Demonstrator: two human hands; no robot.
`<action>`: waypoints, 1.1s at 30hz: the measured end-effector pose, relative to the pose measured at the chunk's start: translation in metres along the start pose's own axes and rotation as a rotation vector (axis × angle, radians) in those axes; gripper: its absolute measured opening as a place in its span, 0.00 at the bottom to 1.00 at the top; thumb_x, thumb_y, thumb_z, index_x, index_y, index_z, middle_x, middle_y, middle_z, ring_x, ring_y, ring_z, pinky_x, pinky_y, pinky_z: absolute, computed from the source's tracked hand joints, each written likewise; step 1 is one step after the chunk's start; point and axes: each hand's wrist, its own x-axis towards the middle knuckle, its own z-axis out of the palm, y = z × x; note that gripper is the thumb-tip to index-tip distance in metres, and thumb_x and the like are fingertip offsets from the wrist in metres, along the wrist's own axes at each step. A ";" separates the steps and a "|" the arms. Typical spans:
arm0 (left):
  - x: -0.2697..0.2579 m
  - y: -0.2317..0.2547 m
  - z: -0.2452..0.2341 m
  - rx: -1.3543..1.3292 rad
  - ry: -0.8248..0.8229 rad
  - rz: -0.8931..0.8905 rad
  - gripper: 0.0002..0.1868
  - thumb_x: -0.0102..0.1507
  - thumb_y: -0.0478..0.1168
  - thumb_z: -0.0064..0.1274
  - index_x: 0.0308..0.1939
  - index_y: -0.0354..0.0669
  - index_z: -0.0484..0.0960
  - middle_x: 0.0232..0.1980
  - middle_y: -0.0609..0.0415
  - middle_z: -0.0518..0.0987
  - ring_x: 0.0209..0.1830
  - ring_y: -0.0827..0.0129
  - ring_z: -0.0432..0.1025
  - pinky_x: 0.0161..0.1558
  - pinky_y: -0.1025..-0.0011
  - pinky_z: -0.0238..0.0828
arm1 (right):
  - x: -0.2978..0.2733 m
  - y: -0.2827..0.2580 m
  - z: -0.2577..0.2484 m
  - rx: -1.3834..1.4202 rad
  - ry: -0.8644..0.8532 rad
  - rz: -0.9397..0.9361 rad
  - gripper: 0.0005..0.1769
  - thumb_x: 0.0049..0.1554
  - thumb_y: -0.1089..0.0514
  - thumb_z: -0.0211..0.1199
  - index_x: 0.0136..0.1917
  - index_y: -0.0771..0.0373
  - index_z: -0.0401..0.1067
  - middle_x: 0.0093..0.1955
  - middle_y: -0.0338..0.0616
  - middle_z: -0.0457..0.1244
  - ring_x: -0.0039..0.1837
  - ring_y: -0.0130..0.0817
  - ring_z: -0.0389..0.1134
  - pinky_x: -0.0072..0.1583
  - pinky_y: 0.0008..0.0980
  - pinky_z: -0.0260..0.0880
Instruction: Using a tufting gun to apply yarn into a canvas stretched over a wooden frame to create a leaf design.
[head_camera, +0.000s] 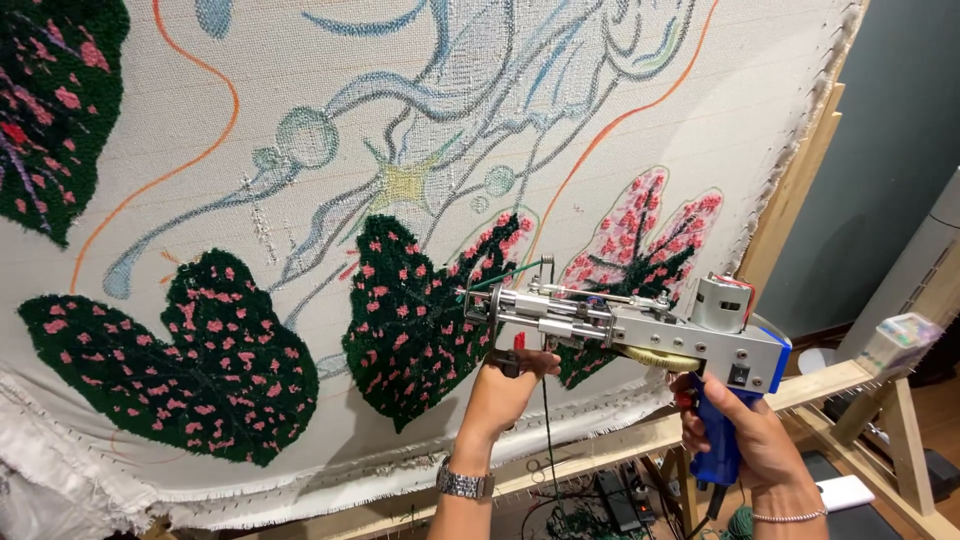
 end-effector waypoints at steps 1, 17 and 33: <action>-0.003 0.013 0.002 0.014 0.016 -0.112 0.11 0.66 0.41 0.55 0.44 0.39 0.89 0.36 0.57 0.87 0.16 0.79 0.59 0.20 0.75 0.54 | 0.000 -0.001 0.001 0.006 -0.020 -0.001 0.26 0.56 0.46 0.67 0.53 0.72 0.71 0.37 0.46 0.64 0.33 0.30 0.63 0.30 0.30 0.62; 0.016 -0.002 -0.025 -0.050 0.096 -0.049 0.21 0.64 0.48 0.57 0.49 0.31 0.82 0.33 0.50 0.86 0.12 0.80 0.63 0.14 0.76 0.59 | -0.010 -0.020 0.079 -0.301 0.139 -0.054 0.18 0.53 0.52 0.68 0.49 0.67 0.73 0.39 0.45 0.67 0.34 0.32 0.64 0.33 0.34 0.65; 0.021 -0.009 -0.029 -0.030 0.112 -0.067 0.23 0.63 0.52 0.59 0.47 0.33 0.82 0.32 0.51 0.86 0.12 0.80 0.62 0.14 0.76 0.57 | -0.002 -0.017 0.079 -0.292 0.148 -0.029 0.18 0.54 0.50 0.67 0.50 0.66 0.72 0.40 0.44 0.67 0.35 0.31 0.64 0.33 0.33 0.64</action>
